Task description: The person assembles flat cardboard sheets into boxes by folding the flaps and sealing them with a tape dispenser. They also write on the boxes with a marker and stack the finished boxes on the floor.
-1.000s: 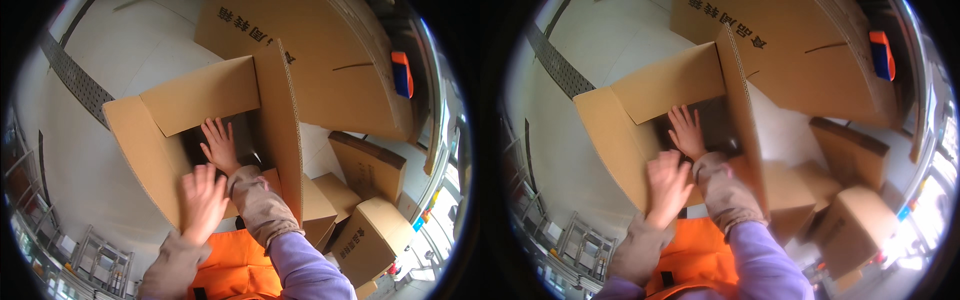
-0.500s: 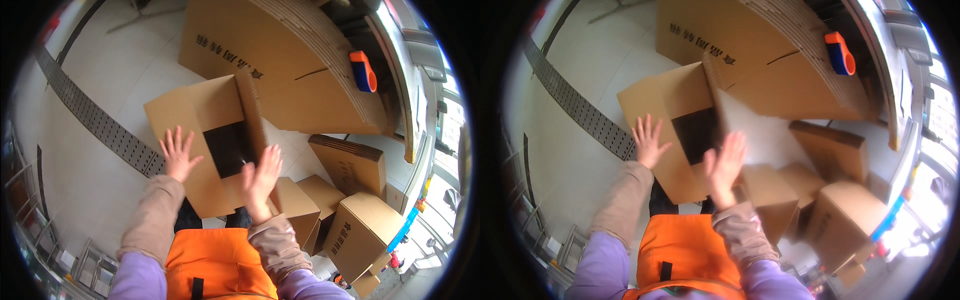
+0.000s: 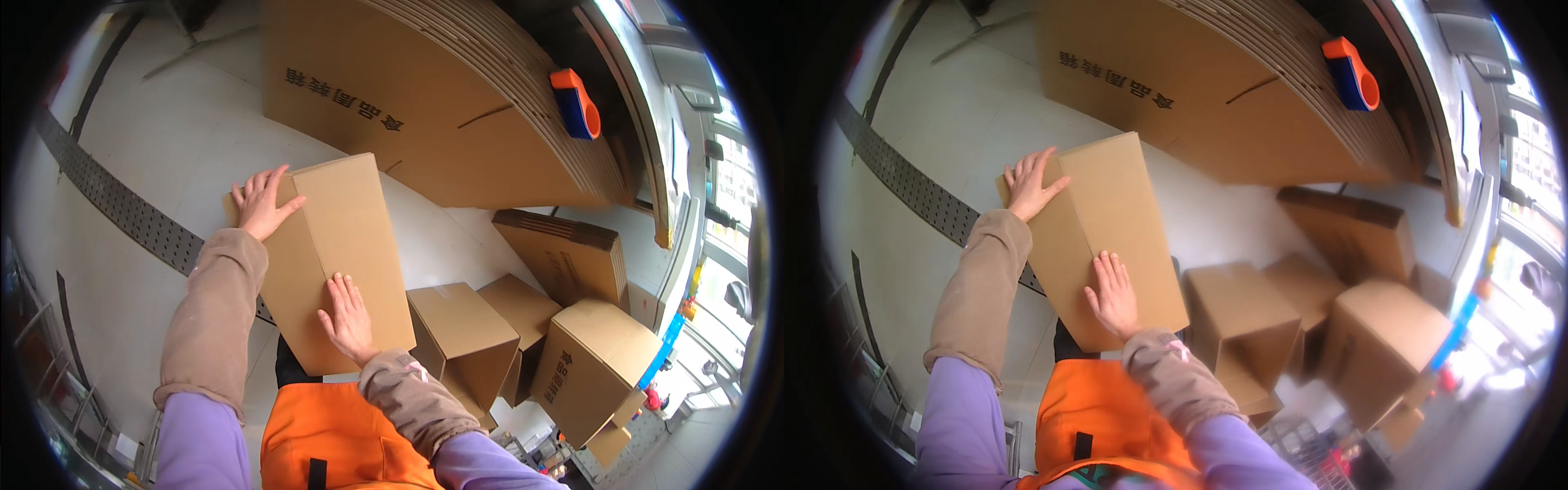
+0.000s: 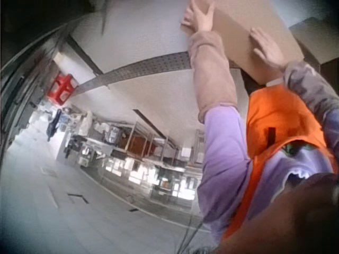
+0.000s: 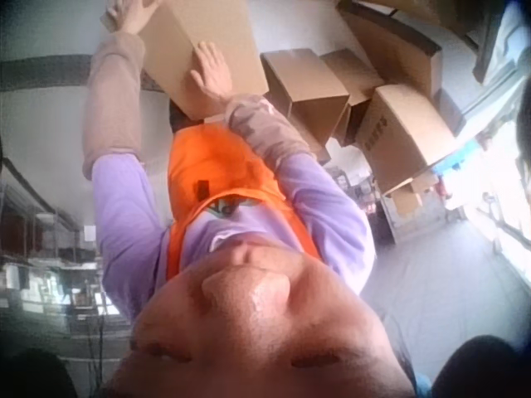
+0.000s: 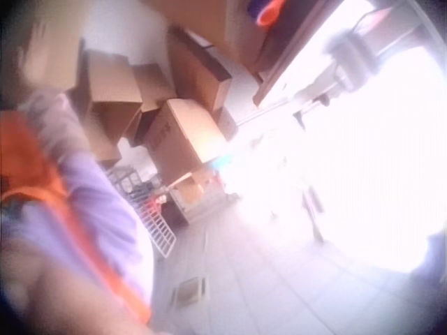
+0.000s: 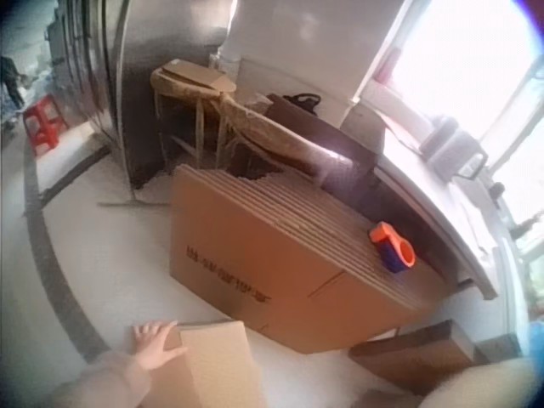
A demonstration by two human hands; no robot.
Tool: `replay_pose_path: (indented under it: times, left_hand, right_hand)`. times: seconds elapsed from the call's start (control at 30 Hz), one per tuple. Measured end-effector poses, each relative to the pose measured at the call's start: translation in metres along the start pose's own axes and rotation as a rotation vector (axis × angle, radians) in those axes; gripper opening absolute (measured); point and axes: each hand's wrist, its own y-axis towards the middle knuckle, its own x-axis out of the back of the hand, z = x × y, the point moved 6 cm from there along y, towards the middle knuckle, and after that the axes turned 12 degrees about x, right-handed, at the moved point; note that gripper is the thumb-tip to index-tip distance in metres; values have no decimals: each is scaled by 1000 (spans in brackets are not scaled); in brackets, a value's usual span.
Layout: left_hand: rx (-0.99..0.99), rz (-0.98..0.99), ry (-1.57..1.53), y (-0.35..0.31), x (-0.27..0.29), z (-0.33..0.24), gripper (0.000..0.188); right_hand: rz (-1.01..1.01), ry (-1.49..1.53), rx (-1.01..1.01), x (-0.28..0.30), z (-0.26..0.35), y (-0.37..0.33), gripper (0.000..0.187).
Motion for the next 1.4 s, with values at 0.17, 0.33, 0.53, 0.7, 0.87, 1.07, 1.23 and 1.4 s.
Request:
replay_pose_path:
  times: [0.17,0.33,0.53,0.7,0.87,1.07,1.23,1.4]
  left_hand:
    - [-27,9,57,-14,-2,-8,78]
    - [41,45,100,-18,-13,-9,82]
    - [150,108,74,-8,-16,-10,82]
    - [174,106,10,-12,-13,-16,78]
    - [165,144,-31,-11,-11,-18,75]
    - [184,200,-46,-14,-12,-17,72]
    - [252,283,-7,-2,-17,-16,73]
    - [94,213,-240,-25,52,-55,68]
  right_hand:
    - [119,-33,145,12,-11,4,63]
    - [-331,-171,378,162,-52,67,53]
    - [-916,-888,34,483,-212,188,68]
    - [-232,-401,-513,472,-271,184,52]
    - [-408,-94,-109,349,-155,81,38]
    - [-342,838,-493,223,6,-18,39]
    - [-269,1144,-537,192,78,-23,37]
    - [-174,1068,-442,200,118,-19,46]
